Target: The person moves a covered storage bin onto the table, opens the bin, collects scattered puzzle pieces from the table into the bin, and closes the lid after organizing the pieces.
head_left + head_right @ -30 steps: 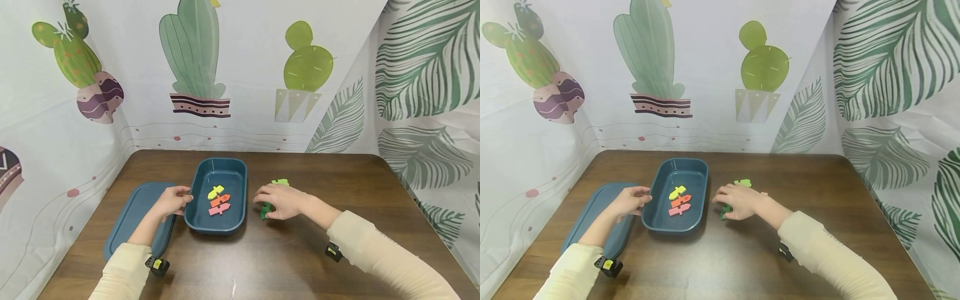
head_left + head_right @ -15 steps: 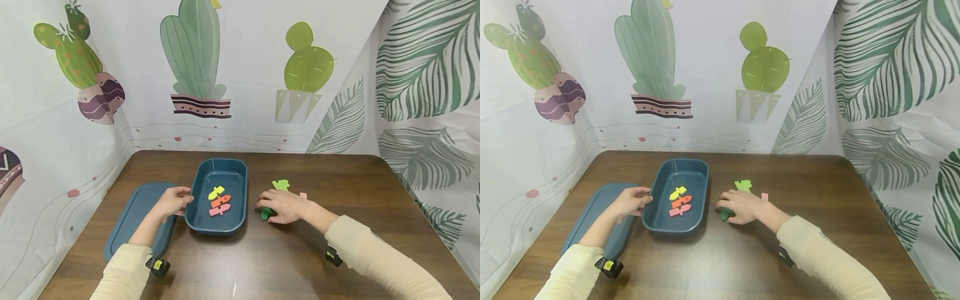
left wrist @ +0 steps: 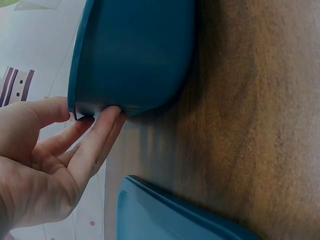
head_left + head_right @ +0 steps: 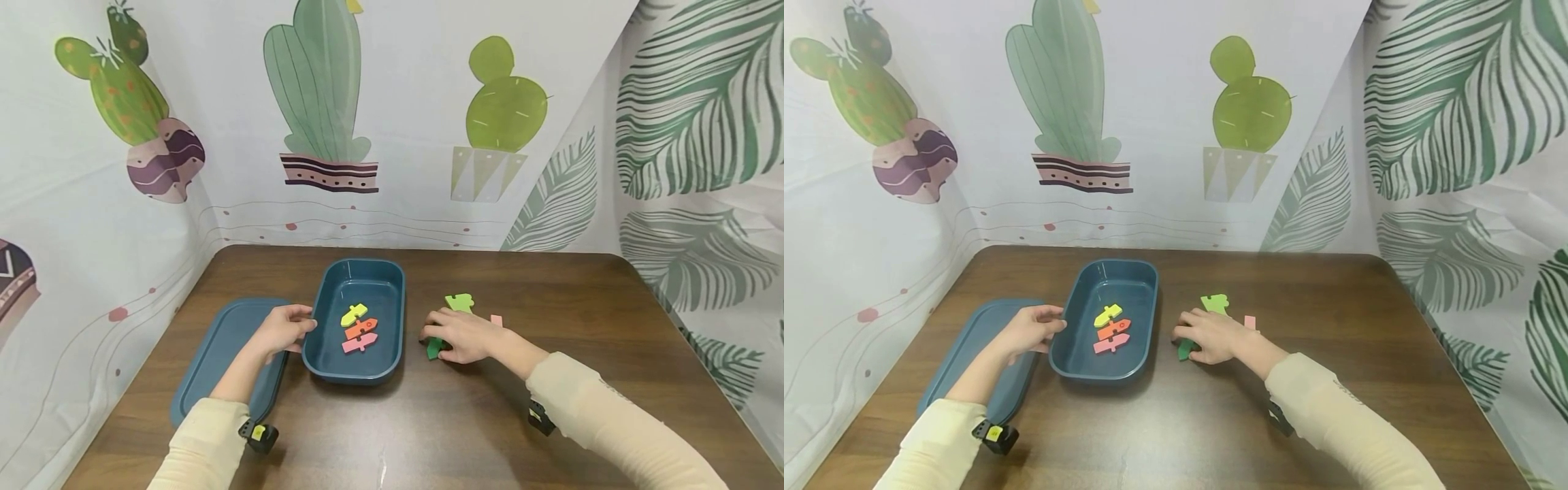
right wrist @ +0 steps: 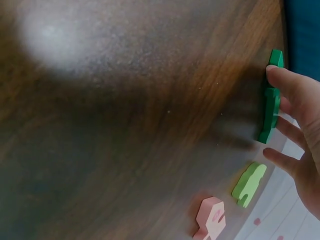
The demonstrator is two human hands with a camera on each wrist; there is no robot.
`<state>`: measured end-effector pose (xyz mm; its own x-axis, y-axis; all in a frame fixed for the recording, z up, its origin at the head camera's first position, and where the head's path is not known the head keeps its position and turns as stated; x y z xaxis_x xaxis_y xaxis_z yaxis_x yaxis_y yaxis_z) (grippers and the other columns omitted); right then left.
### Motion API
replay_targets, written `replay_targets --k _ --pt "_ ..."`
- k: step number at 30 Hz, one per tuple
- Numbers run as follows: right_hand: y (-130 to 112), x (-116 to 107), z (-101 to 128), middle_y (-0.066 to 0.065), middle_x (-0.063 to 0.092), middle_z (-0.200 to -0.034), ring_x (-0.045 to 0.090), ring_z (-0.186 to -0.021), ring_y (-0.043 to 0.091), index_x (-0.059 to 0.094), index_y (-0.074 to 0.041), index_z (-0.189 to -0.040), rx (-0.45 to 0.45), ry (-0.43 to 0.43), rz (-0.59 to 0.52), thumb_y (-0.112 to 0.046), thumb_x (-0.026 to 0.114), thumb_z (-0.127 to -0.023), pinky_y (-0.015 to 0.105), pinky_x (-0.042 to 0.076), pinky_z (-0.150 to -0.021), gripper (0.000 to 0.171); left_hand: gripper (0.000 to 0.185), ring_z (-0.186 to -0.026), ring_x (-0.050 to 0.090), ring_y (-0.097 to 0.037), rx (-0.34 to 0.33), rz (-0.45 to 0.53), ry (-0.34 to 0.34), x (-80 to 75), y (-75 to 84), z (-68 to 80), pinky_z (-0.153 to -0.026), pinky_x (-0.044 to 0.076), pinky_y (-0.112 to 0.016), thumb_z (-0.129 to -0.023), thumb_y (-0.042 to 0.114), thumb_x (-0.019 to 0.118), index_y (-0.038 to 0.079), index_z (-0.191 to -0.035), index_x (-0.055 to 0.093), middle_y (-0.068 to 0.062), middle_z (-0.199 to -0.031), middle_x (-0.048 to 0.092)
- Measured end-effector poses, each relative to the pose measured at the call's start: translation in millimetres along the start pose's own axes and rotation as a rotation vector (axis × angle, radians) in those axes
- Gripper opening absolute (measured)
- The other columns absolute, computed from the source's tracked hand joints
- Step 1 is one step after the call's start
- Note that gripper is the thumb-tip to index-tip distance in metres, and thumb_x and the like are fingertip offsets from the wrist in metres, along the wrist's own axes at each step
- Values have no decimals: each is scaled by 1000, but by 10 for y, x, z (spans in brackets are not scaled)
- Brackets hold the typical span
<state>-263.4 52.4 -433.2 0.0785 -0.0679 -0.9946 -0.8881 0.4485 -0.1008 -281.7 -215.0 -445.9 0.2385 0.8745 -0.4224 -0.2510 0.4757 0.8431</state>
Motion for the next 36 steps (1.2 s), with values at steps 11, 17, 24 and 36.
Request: replay_targets --k 11,17,24,36 --pt "-8 2 -20 -1 50 -95 48 -87 17 60 -20 -102 -16 19 27 -27 69 -81 29 45 -77 24 48 -105 55 -36 -3 -7 7 -13 -16 -14 -70 56 -39 -91 17 55 -1 -133 41 -24 -127 51" --pt "0 2 -17 -3 48 -88 47 -82 17 59 -21 -98 -12 31 46 -28 69 -80 28 44 -70 22 48 -105 56 -37 -4 -6 9 -5 -25 -18 -70 56 -39 -91 16 55 -2 -133 41 -25 -127 51" --pt "2 2 -21 -3 48 -86 46 -80 17 58 -20 -96 -11 40 50 -27 70 -78 28 44 -65 23 47 -105 55 -36 -12 -5 7 -1 -19 -12 -70 56 -38 -91 16 54 -2 -133 41 -25 -127 50" --pt "10 21 -39 -3 47 -86 46 -80 17 57 -20 -95 14 -5 53 -27 69 -78 27 43 -64 22 48 -106 55 -37 -1 -1 2 1 -8 -8 -70 56 -38 -91 16 55 -3 -133 41 -25 -127 50"
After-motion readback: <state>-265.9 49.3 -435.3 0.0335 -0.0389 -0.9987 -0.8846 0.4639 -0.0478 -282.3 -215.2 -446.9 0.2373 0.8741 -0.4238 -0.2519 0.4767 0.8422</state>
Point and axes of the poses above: each hand's wrist, its own z-axis away from the middle knuckle, its own x-axis out of the palm, y = z × x, the point moved 10 cm from there along -z, towards the middle knuckle
